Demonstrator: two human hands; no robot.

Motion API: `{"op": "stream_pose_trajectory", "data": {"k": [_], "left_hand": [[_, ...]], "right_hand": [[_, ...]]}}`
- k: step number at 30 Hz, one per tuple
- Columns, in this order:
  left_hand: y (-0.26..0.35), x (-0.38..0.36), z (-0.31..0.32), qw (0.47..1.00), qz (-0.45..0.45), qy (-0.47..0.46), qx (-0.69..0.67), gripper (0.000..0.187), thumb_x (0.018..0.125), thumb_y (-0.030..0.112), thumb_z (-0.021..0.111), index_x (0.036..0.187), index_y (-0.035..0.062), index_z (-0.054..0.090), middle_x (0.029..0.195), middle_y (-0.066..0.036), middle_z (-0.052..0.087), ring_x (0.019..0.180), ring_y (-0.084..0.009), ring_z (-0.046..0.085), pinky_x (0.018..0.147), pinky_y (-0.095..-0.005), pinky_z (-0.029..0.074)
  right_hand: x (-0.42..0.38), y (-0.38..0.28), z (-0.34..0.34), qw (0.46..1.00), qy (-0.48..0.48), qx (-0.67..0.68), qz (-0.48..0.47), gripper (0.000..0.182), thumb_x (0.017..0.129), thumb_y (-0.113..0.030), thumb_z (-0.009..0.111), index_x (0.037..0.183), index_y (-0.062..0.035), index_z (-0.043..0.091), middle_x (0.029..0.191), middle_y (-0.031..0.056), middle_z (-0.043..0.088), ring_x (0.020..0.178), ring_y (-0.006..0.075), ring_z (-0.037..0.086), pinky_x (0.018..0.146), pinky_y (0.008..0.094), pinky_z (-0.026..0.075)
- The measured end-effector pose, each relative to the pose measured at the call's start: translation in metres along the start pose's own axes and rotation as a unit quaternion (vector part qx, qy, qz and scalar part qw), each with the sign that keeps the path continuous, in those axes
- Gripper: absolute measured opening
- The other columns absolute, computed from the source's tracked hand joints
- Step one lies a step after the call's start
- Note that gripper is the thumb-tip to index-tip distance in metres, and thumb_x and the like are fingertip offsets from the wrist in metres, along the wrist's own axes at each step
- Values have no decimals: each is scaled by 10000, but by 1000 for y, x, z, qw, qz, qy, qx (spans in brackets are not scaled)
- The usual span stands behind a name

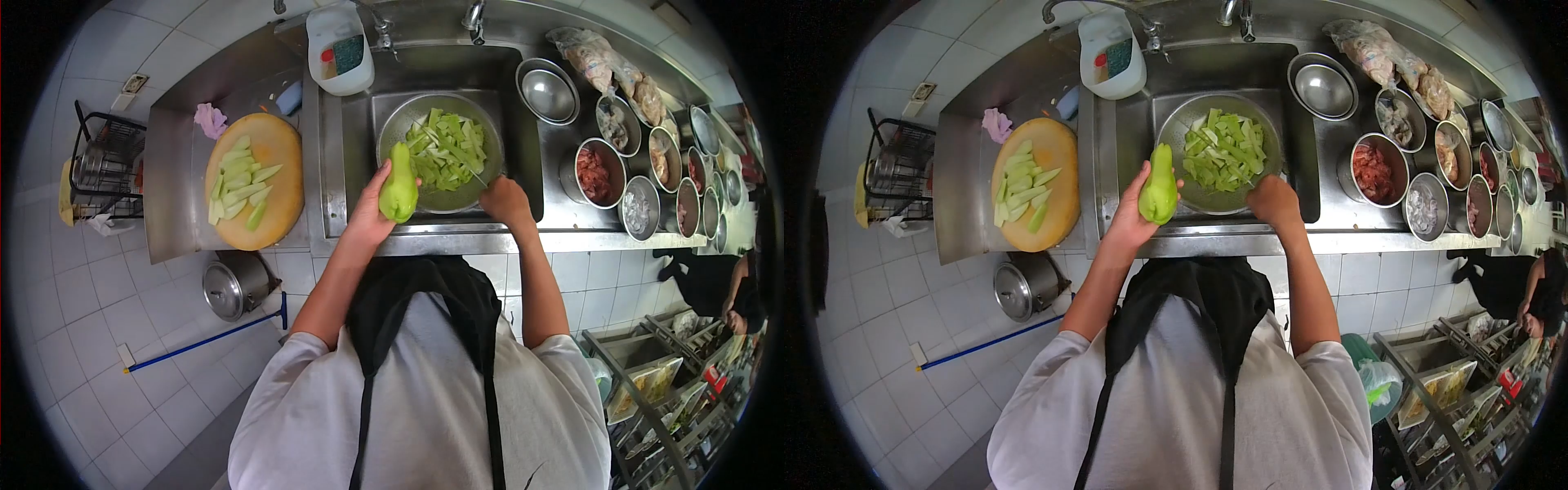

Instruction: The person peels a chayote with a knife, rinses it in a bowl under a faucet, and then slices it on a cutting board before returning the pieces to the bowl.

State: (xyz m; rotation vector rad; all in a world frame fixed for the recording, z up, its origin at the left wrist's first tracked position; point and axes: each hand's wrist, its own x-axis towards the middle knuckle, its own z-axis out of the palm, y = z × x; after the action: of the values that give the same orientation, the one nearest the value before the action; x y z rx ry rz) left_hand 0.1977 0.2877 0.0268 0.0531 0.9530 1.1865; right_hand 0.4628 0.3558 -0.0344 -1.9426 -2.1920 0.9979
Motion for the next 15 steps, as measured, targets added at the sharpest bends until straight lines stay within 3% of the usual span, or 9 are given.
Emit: {"op": "stream_pose_trajectory", "data": {"k": [1, 4, 7, 10, 15], "left_hand": [[-1, 0, 7, 999, 31, 25, 18, 512, 1001, 488, 583, 1293, 67, 595, 1098, -121, 667, 1009, -283, 665, 850, -409, 562], [6, 2, 6, 999, -23, 6, 33, 490, 984, 462, 610, 1262, 59, 610, 1097, -114, 674, 1042, -300, 672, 890, -425, 562], [12, -11, 33, 998, -34, 12, -50, 459, 955, 414, 638, 1229, 46, 621, 1022, -121, 686, 953, -297, 686, 878, -417, 566], [-1, 18, 12, 998, -16, -25, -57, 454, 917, 403, 653, 1171, 28, 627, 969, -133, 689, 884, -289, 687, 833, -416, 575], [-8, 22, 22, 996, -8, 11, -92, 462, 875, 445, 659, 1014, 6, 624, 887, -153, 675, 797, -288, 680, 733, -403, 582]], "right_hand": [[-6, -8, -3, 1000, 10, 5, -12, 284, 809, -210, 593, 882, 32, 720, 866, 303, 685, 865, 470, 681, 805, 537, 548], [-35, -40, -13, 997, 55, 22, -57, 249, 800, -209, 628, 833, 23, 713, 777, 286, 677, 774, 459, 687, 739, 540, 553], [-63, -72, -13, 985, 112, 48, -126, 198, 791, -203, 672, 811, -5, 665, 690, 250, 659, 688, 443, 677, 666, 537, 551], [-76, -88, -5, 971, 135, 31, -194, 199, 751, -173, 717, 809, -46, 574, 626, 199, 637, 597, 399, 665, 578, 499, 549], [-76, -99, 1, 952, 197, 2, -234, 236, 697, -139, 742, 815, -67, 551, 623, 166, 639, 569, 360, 665, 550, 465, 544]]}}
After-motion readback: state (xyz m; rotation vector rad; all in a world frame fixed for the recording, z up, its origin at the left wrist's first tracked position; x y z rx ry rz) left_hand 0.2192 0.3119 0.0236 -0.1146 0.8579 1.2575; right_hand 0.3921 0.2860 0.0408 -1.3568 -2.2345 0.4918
